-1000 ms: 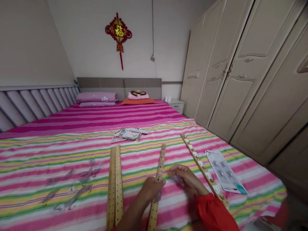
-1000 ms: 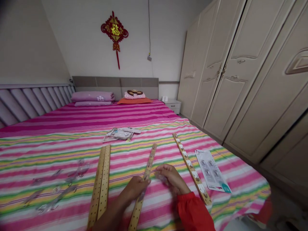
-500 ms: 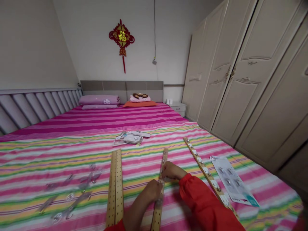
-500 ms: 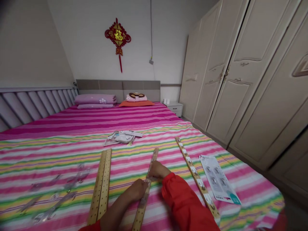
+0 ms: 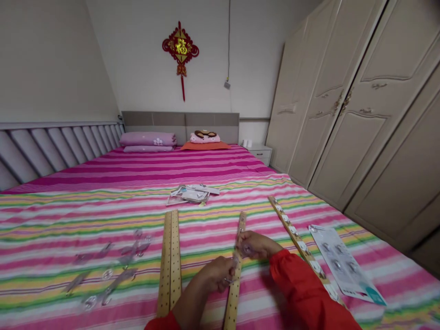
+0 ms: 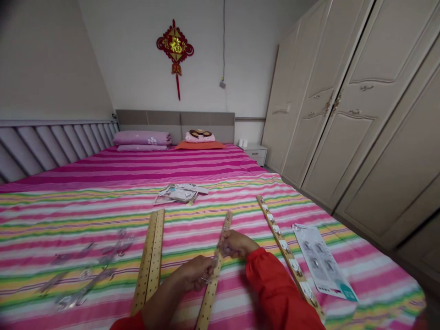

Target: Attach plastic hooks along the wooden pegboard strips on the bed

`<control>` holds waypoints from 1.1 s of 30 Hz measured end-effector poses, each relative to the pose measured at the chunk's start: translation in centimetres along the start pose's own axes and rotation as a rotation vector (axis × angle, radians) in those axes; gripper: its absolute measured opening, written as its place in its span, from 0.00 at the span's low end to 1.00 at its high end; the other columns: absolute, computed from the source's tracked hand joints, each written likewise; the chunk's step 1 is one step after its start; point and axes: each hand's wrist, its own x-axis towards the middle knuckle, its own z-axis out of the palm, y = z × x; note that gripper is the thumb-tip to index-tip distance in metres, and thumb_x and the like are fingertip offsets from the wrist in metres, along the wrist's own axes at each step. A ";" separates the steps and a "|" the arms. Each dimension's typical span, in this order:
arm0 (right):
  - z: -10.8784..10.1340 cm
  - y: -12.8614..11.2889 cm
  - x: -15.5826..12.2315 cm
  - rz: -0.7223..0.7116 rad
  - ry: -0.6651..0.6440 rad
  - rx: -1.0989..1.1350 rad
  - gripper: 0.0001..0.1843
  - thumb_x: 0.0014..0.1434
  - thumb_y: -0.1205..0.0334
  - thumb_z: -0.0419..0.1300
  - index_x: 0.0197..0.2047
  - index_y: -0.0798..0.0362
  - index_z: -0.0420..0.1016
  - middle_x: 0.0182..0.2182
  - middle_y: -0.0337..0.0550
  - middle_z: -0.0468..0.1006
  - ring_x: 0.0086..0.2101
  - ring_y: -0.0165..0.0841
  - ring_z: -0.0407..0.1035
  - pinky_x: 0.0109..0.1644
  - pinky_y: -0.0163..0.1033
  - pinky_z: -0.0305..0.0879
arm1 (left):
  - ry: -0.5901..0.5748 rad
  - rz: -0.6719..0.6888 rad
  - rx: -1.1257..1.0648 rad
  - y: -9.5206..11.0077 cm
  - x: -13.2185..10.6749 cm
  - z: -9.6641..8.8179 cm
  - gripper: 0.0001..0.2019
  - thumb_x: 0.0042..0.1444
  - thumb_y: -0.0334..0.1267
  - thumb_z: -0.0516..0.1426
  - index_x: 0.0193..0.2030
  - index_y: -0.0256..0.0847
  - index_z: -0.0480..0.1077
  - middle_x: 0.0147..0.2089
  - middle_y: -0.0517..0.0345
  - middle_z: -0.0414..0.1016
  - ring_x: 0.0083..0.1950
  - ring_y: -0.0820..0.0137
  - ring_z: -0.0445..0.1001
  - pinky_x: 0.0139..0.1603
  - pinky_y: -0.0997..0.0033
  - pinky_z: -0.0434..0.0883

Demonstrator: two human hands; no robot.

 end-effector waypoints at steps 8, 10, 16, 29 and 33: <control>-0.8 1.5 -1.4 0.039 -0.194 0.400 0.17 0.50 0.54 0.61 0.24 0.50 0.56 0.10 0.20 0.44 0.12 0.19 0.33 0.16 0.27 0.35 | -0.196 -0.085 -0.672 -1.2 -0.8 0.9 0.17 0.50 0.46 0.57 0.19 0.40 0.57 0.13 0.74 0.45 0.13 0.84 0.42 0.16 0.82 0.40; -0.6 1.7 -1.4 0.035 -0.210 0.461 0.17 0.51 0.53 0.61 0.24 0.50 0.57 0.10 0.20 0.43 0.12 0.19 0.32 0.16 0.27 0.34 | -0.089 -0.056 -0.634 -1.7 -0.8 1.6 0.19 0.51 0.49 0.56 0.19 0.40 0.56 0.13 0.73 0.45 0.13 0.84 0.42 0.16 0.82 0.40; -1.5 0.0 -1.1 0.050 -0.254 0.542 0.12 0.51 0.62 0.61 0.23 0.52 0.61 0.11 0.24 0.52 0.12 0.18 0.34 0.15 0.27 0.30 | 0.055 0.068 -0.152 -2.4 -0.7 3.4 0.24 0.52 0.58 0.51 0.17 0.41 0.58 0.10 0.70 0.49 0.10 0.82 0.44 0.16 0.76 0.40; 5.2 -5.1 -3.2 -0.085 -0.221 0.664 0.16 0.42 0.57 0.71 0.29 0.53 0.68 0.18 0.28 0.62 0.14 0.17 0.44 0.17 0.27 0.38 | 0.235 0.438 -0.008 -3.0 -7.1 -0.5 0.23 0.54 0.59 0.48 0.25 0.40 0.66 0.18 0.64 0.59 0.19 0.75 0.58 0.22 0.75 0.56; 10.9 -7.7 -2.5 -0.122 -0.268 0.565 0.16 0.40 0.57 0.72 0.28 0.57 0.73 0.21 0.34 0.69 0.19 0.20 0.59 0.20 0.26 0.51 | 0.570 0.561 0.175 -3.8 -11.9 -8.1 0.17 0.53 0.52 0.52 0.26 0.40 0.69 0.23 0.60 0.67 0.24 0.71 0.64 0.25 0.74 0.59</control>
